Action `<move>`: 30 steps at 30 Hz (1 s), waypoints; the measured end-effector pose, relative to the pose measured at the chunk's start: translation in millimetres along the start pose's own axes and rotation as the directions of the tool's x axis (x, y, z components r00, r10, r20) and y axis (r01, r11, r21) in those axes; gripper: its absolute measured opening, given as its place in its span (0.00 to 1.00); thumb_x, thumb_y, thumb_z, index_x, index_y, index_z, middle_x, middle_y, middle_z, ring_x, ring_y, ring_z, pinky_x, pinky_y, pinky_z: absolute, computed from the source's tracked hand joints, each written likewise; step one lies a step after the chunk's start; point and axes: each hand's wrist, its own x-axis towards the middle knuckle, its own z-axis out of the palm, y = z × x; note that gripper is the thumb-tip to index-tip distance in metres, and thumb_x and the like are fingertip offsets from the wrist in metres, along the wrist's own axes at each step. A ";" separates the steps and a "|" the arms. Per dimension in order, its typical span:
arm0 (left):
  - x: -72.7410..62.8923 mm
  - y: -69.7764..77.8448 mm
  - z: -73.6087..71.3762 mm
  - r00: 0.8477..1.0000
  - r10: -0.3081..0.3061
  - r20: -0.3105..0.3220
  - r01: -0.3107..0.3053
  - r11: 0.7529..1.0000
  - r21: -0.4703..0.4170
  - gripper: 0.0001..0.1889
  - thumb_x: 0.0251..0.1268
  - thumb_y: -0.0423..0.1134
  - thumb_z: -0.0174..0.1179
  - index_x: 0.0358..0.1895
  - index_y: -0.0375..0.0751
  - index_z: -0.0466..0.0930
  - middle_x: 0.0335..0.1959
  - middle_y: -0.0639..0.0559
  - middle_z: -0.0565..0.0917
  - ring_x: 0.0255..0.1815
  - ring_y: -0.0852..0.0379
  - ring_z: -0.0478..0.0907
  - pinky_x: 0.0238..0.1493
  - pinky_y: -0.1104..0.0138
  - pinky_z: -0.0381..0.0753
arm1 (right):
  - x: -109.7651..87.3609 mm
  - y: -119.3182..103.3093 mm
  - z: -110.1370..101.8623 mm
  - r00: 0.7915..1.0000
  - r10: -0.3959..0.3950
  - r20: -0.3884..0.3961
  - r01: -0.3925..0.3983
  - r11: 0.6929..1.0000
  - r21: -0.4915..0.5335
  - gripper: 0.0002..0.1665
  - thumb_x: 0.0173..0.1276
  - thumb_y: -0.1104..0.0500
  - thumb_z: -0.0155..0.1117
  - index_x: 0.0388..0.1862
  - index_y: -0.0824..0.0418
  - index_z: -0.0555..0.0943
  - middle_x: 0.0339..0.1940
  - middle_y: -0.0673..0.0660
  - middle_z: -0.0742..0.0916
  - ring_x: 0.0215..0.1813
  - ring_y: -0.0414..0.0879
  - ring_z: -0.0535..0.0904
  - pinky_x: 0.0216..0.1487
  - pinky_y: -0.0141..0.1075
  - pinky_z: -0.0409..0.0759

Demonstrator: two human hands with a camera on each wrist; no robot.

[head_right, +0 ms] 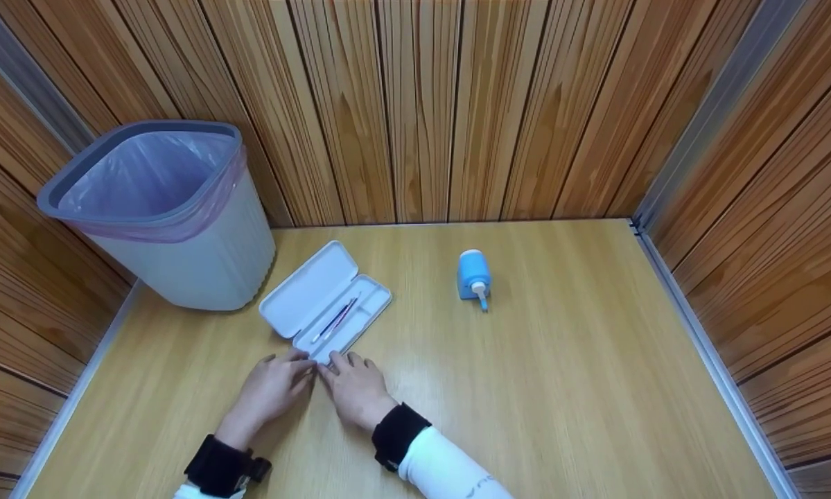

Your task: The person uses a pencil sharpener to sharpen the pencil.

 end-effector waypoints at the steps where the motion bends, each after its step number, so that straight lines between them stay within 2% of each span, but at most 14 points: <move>1: -2.6 -0.4 -0.2 1.000 0.000 -0.005 0.000 1.000 -0.004 0.09 0.63 0.39 0.66 0.44 0.42 0.87 0.45 0.45 0.83 0.47 0.44 0.81 0.54 0.40 0.73 | -0.1 0.8 -0.4 1.000 -0.011 0.003 0.011 0.999 0.031 0.47 0.54 0.67 0.68 0.75 0.54 0.65 0.71 0.61 0.69 0.67 0.59 0.69 0.62 0.49 0.73; 3: -7.8 -0.7 -0.7 1.000 0.001 -0.013 -0.001 1.000 -0.006 0.11 0.63 0.39 0.65 0.46 0.41 0.87 0.46 0.45 0.82 0.49 0.44 0.80 0.54 0.43 0.74 | -0.6 4.7 -1.5 1.000 -0.024 0.008 0.023 0.993 0.115 0.46 0.56 0.68 0.66 0.75 0.54 0.65 0.72 0.61 0.69 0.68 0.58 0.68 0.62 0.49 0.72; 6: -15.5 0.2 -1.9 1.000 0.010 -0.021 -0.010 1.000 0.004 0.13 0.64 0.39 0.64 0.50 0.40 0.85 0.51 0.43 0.81 0.53 0.43 0.77 0.55 0.46 0.74 | -0.4 16.5 -4.6 1.000 -0.003 0.025 -0.003 0.970 0.245 0.37 0.68 0.64 0.59 0.76 0.54 0.64 0.74 0.60 0.66 0.71 0.58 0.65 0.65 0.50 0.69; 9: -20.4 4.5 -4.0 1.000 0.020 -0.006 -0.020 1.000 0.013 0.16 0.65 0.40 0.64 0.54 0.40 0.84 0.54 0.42 0.79 0.56 0.43 0.76 0.56 0.46 0.74 | 4.3 34.8 -9.7 0.997 0.074 0.015 -0.075 0.937 0.340 0.29 0.78 0.57 0.49 0.76 0.53 0.63 0.76 0.62 0.64 0.73 0.60 0.62 0.67 0.54 0.65; 11: -21.8 9.3 -5.0 0.999 0.033 0.026 -0.033 0.999 0.014 0.17 0.65 0.41 0.64 0.55 0.41 0.83 0.56 0.41 0.79 0.57 0.42 0.76 0.56 0.44 0.74 | 10.0 49.7 -13.8 0.990 0.138 0.006 -0.131 0.922 0.365 0.29 0.79 0.55 0.47 0.76 0.53 0.62 0.77 0.63 0.62 0.73 0.62 0.60 0.68 0.57 0.62; 14: -22.8 17.0 -5.2 0.995 0.064 0.081 -0.066 0.998 0.016 0.20 0.63 0.44 0.65 0.56 0.40 0.82 0.57 0.41 0.78 0.56 0.43 0.77 0.55 0.42 0.73 | 19.2 72.6 -19.5 0.975 0.221 0.002 -0.209 0.918 0.337 0.30 0.78 0.57 0.47 0.77 0.53 0.61 0.78 0.62 0.59 0.75 0.63 0.56 0.68 0.60 0.59; 18: -23.9 23.0 -4.2 0.990 0.068 0.124 -0.072 0.997 0.030 0.23 0.61 0.47 0.67 0.57 0.38 0.81 0.58 0.42 0.78 0.55 0.43 0.78 0.54 0.40 0.73 | 25.9 96.3 -24.2 0.955 0.288 0.067 -0.295 0.925 0.237 0.34 0.74 0.63 0.48 0.78 0.51 0.59 0.79 0.59 0.57 0.77 0.62 0.50 0.70 0.62 0.53; 23: -24.3 21.0 -8.1 0.981 0.006 0.192 -0.012 1.000 0.028 0.28 0.62 0.50 0.65 0.62 0.39 0.77 0.63 0.41 0.75 0.63 0.39 0.72 0.57 0.39 0.70 | 29.4 107.7 -24.9 0.943 0.302 0.137 -0.325 0.924 0.200 0.41 0.67 0.69 0.52 0.78 0.52 0.59 0.80 0.57 0.56 0.78 0.60 0.48 0.70 0.63 0.50; 27: -24.0 14.2 -13.3 0.968 -0.058 0.245 0.058 0.998 0.006 0.32 0.63 0.53 0.64 0.67 0.40 0.73 0.67 0.39 0.71 0.66 0.34 0.67 0.59 0.38 0.67 | 28.6 106.1 -21.5 0.952 0.278 0.129 -0.302 0.925 0.233 0.37 0.70 0.66 0.50 0.78 0.55 0.60 0.79 0.61 0.56 0.78 0.61 0.49 0.71 0.60 0.52; 30: -24.2 7.2 -16.2 0.960 -0.101 0.262 0.108 0.994 -0.009 0.33 0.63 0.53 0.64 0.68 0.41 0.72 0.68 0.38 0.70 0.67 0.32 0.64 0.60 0.36 0.65 | 25.8 101.9 -18.4 0.952 0.277 0.127 -0.301 0.919 0.256 0.34 0.73 0.64 0.47 0.78 0.55 0.60 0.79 0.62 0.56 0.77 0.61 0.51 0.72 0.56 0.53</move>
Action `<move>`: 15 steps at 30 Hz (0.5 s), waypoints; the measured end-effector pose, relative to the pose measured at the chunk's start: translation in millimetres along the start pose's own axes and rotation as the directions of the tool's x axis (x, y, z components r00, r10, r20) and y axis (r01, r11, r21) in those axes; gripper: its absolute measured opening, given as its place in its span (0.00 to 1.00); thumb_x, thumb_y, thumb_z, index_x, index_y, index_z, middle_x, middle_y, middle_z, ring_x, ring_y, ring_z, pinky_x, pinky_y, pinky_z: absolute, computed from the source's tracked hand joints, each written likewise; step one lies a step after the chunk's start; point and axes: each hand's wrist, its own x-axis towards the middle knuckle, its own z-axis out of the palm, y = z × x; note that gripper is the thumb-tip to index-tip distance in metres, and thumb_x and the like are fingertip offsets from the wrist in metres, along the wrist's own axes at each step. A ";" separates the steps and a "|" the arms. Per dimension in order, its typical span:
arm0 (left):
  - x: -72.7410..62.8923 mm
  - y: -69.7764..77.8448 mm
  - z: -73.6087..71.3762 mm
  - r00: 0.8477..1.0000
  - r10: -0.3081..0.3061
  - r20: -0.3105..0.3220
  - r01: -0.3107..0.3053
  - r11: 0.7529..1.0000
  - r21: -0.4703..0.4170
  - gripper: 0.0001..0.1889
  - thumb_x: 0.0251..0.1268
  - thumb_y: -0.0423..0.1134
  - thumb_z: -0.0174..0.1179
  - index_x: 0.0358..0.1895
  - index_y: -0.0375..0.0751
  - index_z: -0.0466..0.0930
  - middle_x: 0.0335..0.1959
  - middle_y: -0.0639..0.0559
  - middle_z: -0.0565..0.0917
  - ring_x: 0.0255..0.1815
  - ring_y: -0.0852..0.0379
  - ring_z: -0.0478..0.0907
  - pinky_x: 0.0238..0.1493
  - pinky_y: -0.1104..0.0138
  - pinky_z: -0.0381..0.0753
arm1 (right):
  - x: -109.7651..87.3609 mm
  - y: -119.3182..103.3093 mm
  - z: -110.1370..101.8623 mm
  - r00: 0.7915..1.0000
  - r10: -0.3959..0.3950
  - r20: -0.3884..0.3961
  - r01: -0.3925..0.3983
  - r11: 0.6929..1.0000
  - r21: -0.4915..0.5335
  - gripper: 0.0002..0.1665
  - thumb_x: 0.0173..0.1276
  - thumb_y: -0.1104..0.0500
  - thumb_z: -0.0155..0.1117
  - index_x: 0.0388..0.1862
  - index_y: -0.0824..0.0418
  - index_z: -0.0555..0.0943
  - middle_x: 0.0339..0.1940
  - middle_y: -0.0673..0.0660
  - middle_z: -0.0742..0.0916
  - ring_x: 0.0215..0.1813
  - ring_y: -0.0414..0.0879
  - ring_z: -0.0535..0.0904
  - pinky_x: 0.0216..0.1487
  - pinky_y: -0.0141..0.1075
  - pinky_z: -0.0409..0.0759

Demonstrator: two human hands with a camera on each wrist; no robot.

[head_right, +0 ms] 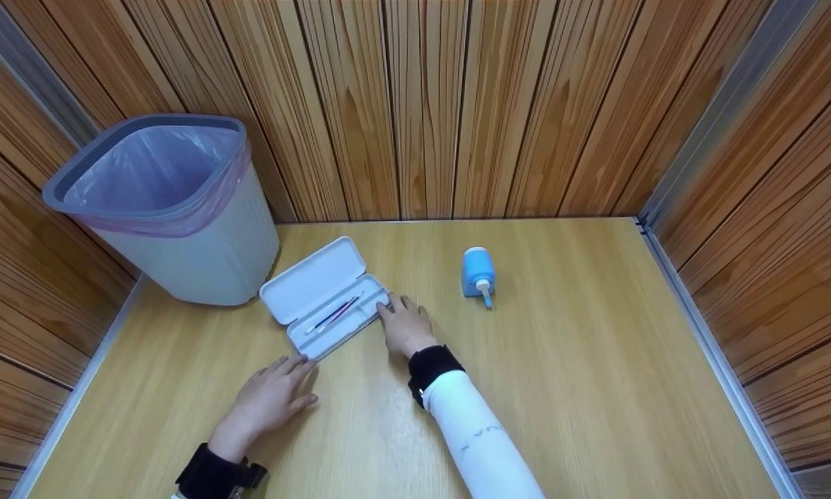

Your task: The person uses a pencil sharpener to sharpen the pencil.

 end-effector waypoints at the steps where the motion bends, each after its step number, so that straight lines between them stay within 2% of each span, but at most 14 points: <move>1: -0.2 -2.8 -1.4 1.000 -0.012 0.002 0.012 1.000 -0.006 0.33 0.63 0.54 0.64 0.68 0.41 0.72 0.68 0.38 0.70 0.68 0.31 0.64 0.61 0.36 0.64 | -1.4 -1.1 1.2 1.000 0.007 0.005 -0.007 1.000 0.017 0.34 0.73 0.64 0.48 0.78 0.54 0.60 0.79 0.61 0.56 0.77 0.61 0.51 0.72 0.55 0.54; 8: -0.9 -19.9 -9.8 0.996 -0.085 0.026 0.086 0.996 -0.039 0.32 0.64 0.55 0.63 0.66 0.40 0.74 0.71 0.39 0.66 0.71 0.31 0.58 0.63 0.35 0.60 | -16.7 -9.3 6.4 0.997 0.031 0.070 -0.042 0.987 0.155 0.36 0.74 0.63 0.51 0.79 0.50 0.58 0.79 0.61 0.56 0.77 0.60 0.53 0.71 0.54 0.57; 11: -1.3 -24.8 -12.0 0.993 -0.113 0.040 0.116 0.990 -0.076 0.34 0.64 0.54 0.63 0.68 0.39 0.71 0.72 0.38 0.65 0.73 0.31 0.55 0.64 0.35 0.57 | -24.1 -12.7 7.8 0.995 0.028 0.101 -0.048 0.979 0.199 0.34 0.76 0.60 0.50 0.79 0.49 0.57 0.80 0.61 0.54 0.77 0.59 0.50 0.71 0.55 0.56; 15: 0.5 -29.2 -13.1 0.991 -0.128 0.027 0.130 0.987 -0.094 0.36 0.64 0.54 0.63 0.71 0.41 0.67 0.73 0.38 0.64 0.73 0.30 0.53 0.65 0.35 0.56 | -32.4 -19.1 9.9 0.993 0.034 0.117 -0.063 0.964 0.257 0.33 0.79 0.56 0.47 0.79 0.49 0.56 0.80 0.61 0.52 0.78 0.58 0.48 0.72 0.55 0.54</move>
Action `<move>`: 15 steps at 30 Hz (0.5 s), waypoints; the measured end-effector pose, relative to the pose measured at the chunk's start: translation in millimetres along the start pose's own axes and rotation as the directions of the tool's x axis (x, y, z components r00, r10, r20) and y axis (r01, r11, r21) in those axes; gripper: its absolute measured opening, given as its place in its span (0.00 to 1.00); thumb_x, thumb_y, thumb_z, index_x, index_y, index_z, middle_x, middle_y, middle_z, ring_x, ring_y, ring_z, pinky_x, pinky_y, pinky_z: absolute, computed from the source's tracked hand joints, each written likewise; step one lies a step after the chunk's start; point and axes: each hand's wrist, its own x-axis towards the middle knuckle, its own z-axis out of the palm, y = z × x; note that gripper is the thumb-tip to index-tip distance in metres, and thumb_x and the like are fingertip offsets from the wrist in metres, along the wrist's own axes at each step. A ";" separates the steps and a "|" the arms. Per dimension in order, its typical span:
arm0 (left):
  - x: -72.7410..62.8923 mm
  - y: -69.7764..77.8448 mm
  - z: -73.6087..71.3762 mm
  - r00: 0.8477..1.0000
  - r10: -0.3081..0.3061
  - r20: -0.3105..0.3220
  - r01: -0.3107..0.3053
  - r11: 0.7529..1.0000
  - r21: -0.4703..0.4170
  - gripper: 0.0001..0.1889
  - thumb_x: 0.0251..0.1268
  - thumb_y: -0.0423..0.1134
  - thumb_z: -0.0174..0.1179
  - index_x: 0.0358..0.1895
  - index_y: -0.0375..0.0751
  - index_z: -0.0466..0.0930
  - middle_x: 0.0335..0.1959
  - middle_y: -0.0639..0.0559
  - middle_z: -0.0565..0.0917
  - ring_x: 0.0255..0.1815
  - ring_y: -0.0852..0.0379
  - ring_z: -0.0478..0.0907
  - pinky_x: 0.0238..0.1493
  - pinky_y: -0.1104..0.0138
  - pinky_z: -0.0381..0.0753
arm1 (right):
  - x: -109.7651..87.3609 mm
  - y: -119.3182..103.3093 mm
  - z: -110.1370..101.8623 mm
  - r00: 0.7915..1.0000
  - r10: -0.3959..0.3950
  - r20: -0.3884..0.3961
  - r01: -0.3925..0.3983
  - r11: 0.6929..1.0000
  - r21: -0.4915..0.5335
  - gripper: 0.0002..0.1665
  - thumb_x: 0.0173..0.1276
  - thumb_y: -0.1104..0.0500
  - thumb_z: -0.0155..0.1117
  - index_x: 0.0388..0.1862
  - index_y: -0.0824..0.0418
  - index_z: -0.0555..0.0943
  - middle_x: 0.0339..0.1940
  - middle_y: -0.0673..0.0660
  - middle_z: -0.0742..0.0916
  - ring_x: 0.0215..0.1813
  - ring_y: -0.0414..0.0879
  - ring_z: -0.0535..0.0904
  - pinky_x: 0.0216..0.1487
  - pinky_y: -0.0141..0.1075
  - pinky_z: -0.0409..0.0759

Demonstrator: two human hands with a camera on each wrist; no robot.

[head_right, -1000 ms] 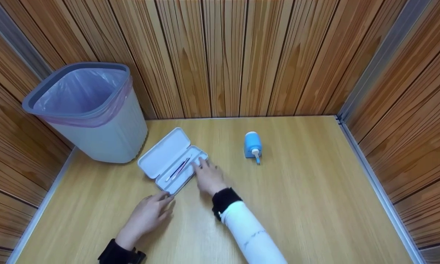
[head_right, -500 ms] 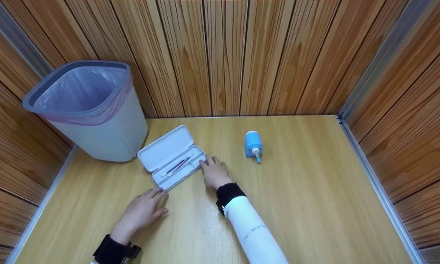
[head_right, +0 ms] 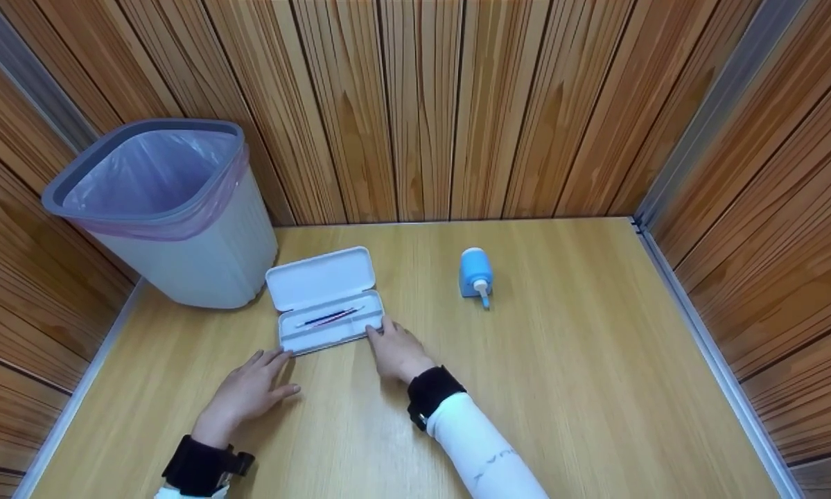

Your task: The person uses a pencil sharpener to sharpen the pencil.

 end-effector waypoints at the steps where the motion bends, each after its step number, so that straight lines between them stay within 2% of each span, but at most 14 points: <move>1: 1.1 -0.8 0.0 1.000 -0.005 -0.004 0.005 1.000 0.002 0.36 0.64 0.55 0.63 0.71 0.41 0.67 0.73 0.38 0.63 0.73 0.30 0.53 0.65 0.34 0.56 | -1.5 -1.4 1.7 1.000 0.007 -0.001 -0.007 1.000 0.024 0.32 0.79 0.55 0.45 0.80 0.50 0.55 0.80 0.60 0.52 0.78 0.57 0.48 0.72 0.55 0.54; 4: 4.0 -3.1 -1.1 0.999 -0.030 -0.014 0.030 0.999 0.013 0.36 0.64 0.55 0.62 0.72 0.43 0.67 0.74 0.39 0.62 0.73 0.29 0.52 0.65 0.34 0.54 | -5.5 -6.5 7.9 1.000 0.022 -0.012 -0.020 0.991 0.129 0.34 0.80 0.50 0.42 0.81 0.52 0.50 0.80 0.60 0.53 0.78 0.56 0.50 0.72 0.54 0.55; 6: 5.6 -5.2 -2.3 0.999 -0.050 -0.014 0.051 0.999 0.013 0.36 0.65 0.56 0.61 0.72 0.43 0.67 0.74 0.39 0.61 0.73 0.28 0.52 0.65 0.34 0.54 | -7.4 -9.7 12.2 1.000 -0.008 -0.015 0.009 0.993 0.116 0.34 0.80 0.51 0.42 0.81 0.54 0.49 0.80 0.62 0.53 0.77 0.57 0.53 0.70 0.53 0.60; 9: 6.8 -8.8 -4.9 0.998 -0.065 -0.012 0.065 0.998 0.013 0.36 0.66 0.56 0.60 0.72 0.41 0.66 0.74 0.38 0.61 0.72 0.28 0.52 0.65 0.33 0.54 | -9.7 -14.5 17.6 0.997 -0.079 -0.011 0.079 0.997 -0.011 0.35 0.78 0.57 0.47 0.80 0.56 0.52 0.79 0.66 0.54 0.75 0.60 0.56 0.68 0.52 0.65; 11: 6.7 -11.4 -6.6 0.998 -0.068 -0.010 0.068 0.998 0.016 0.35 0.66 0.55 0.60 0.72 0.40 0.67 0.73 0.37 0.62 0.72 0.28 0.53 0.64 0.33 0.55 | -10.6 -17.1 20.7 0.990 -0.140 -0.015 0.137 0.982 -0.132 0.34 0.76 0.61 0.50 0.79 0.58 0.56 0.77 0.69 0.55 0.73 0.62 0.60 0.65 0.51 0.69; 15: 4.9 -14.4 -8.3 0.997 -0.075 0.003 0.075 0.997 0.008 0.36 0.67 0.55 0.60 0.72 0.38 0.66 0.73 0.35 0.61 0.72 0.28 0.52 0.64 0.32 0.55 | -13.0 -22.0 26.4 0.983 -0.183 -0.030 0.173 0.965 -0.196 0.34 0.75 0.59 0.51 0.78 0.60 0.58 0.73 0.70 0.60 0.68 0.60 0.66 0.61 0.48 0.74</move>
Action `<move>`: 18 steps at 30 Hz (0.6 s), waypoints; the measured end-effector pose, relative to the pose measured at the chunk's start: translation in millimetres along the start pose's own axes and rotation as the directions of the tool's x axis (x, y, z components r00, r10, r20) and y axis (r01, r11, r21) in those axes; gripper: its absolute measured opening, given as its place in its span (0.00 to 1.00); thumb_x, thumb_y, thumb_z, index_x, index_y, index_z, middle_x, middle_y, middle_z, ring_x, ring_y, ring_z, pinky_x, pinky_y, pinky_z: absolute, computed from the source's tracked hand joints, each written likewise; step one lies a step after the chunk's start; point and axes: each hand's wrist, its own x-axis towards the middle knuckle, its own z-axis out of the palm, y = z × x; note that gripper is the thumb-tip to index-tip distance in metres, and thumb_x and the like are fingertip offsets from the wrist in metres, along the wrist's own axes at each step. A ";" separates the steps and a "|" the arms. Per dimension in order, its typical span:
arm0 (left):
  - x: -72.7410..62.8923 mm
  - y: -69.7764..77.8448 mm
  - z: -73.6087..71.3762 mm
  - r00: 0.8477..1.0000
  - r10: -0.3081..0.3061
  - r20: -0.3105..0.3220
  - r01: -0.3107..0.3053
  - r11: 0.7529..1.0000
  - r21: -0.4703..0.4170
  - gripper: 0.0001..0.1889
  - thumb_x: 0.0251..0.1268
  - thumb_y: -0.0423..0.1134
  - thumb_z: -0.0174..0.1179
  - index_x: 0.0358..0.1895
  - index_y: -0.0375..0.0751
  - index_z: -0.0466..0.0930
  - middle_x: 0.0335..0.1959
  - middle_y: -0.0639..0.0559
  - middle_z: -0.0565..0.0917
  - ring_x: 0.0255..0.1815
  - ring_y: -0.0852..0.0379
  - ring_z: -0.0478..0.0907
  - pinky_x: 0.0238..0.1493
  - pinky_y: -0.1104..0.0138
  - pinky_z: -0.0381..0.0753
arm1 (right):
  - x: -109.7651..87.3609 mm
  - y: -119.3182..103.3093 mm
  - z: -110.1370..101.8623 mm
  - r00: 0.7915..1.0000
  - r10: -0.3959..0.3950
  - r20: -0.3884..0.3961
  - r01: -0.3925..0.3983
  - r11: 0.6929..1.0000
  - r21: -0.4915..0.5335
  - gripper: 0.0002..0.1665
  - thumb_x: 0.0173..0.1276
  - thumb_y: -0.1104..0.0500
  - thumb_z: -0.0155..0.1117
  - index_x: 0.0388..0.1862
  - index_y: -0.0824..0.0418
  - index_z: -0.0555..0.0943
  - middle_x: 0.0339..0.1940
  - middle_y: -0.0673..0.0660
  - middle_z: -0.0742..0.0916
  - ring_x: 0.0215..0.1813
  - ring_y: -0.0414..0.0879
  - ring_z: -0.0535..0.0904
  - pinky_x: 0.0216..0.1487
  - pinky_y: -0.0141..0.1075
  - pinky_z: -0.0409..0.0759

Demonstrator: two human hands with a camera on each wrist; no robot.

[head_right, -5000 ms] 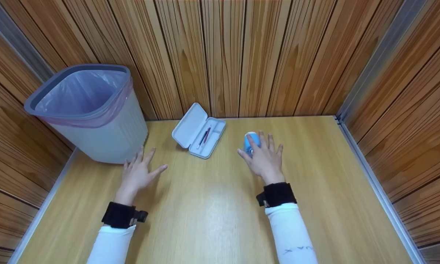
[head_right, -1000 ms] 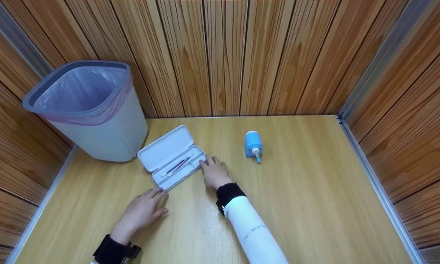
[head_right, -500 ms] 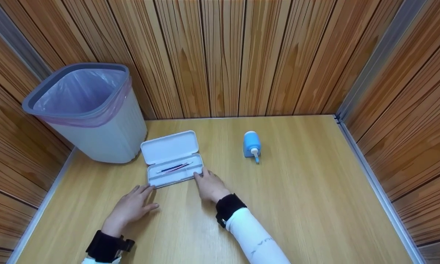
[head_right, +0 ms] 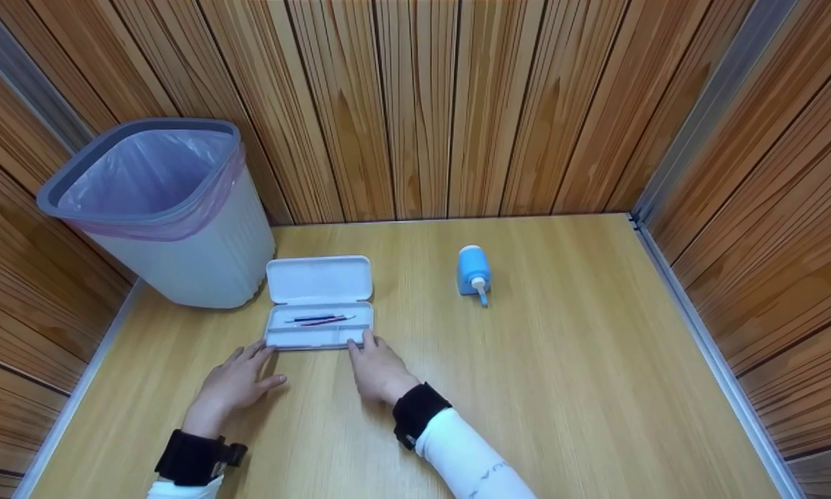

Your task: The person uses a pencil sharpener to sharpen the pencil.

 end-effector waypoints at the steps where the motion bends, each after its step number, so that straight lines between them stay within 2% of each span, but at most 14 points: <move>1: -0.5 -0.4 0.0 1.000 -0.003 0.002 0.003 1.000 -0.005 0.36 0.67 0.55 0.60 0.72 0.38 0.65 0.74 0.35 0.60 0.72 0.28 0.52 0.64 0.33 0.55 | -0.2 -1.1 1.1 1.000 -0.006 -0.006 0.006 1.000 -0.002 0.34 0.75 0.58 0.52 0.78 0.61 0.58 0.72 0.70 0.60 0.67 0.60 0.66 0.60 0.47 0.75; 4: -1.6 -0.5 0.7 1.000 -0.005 0.004 0.005 1.000 -0.011 0.37 0.66 0.55 0.60 0.72 0.36 0.64 0.74 0.34 0.60 0.73 0.28 0.52 0.64 0.33 0.55 | -1.1 -2.9 3.6 1.000 -0.012 -0.012 0.012 1.000 0.012 0.36 0.75 0.56 0.53 0.78 0.61 0.57 0.74 0.69 0.58 0.69 0.60 0.64 0.62 0.47 0.73; 8: -1.9 0.9 0.3 1.000 -0.001 -0.006 0.001 1.000 -0.006 0.37 0.66 0.54 0.61 0.71 0.35 0.65 0.73 0.33 0.61 0.72 0.29 0.54 0.64 0.33 0.57 | -2.0 -0.7 2.2 0.999 -0.034 -0.020 0.035 0.998 0.047 0.37 0.74 0.57 0.54 0.78 0.59 0.56 0.78 0.68 0.53 0.74 0.61 0.57 0.68 0.51 0.65; 13: 0.3 4.4 -2.6 1.000 -0.005 -0.011 0.005 1.000 0.011 0.35 0.66 0.54 0.61 0.68 0.33 0.68 0.72 0.31 0.62 0.71 0.29 0.56 0.64 0.35 0.56 | -0.7 3.5 -4.4 0.998 -0.059 -0.012 0.059 0.997 0.054 0.37 0.73 0.56 0.57 0.78 0.57 0.58 0.78 0.69 0.52 0.75 0.61 0.55 0.69 0.51 0.62; 16: 4.6 7.2 -4.3 0.999 -0.002 -0.040 0.004 0.999 0.052 0.32 0.66 0.53 0.61 0.64 0.32 0.73 0.68 0.31 0.68 0.69 0.31 0.61 0.65 0.34 0.55 | 0.8 6.7 -9.0 0.998 -0.059 -0.002 0.059 0.996 0.069 0.34 0.74 0.55 0.56 0.76 0.58 0.62 0.78 0.69 0.54 0.75 0.60 0.56 0.69 0.51 0.62; 18: 9.4 9.8 -5.7 0.997 0.005 -0.074 0.002 0.996 0.092 0.29 0.67 0.53 0.60 0.59 0.32 0.76 0.63 0.32 0.73 0.65 0.33 0.67 0.64 0.34 0.56 | 1.7 10.1 -13.1 0.998 -0.058 -0.009 0.058 0.994 0.094 0.31 0.75 0.54 0.55 0.74 0.58 0.65 0.75 0.68 0.61 0.72 0.59 0.62 0.67 0.50 0.66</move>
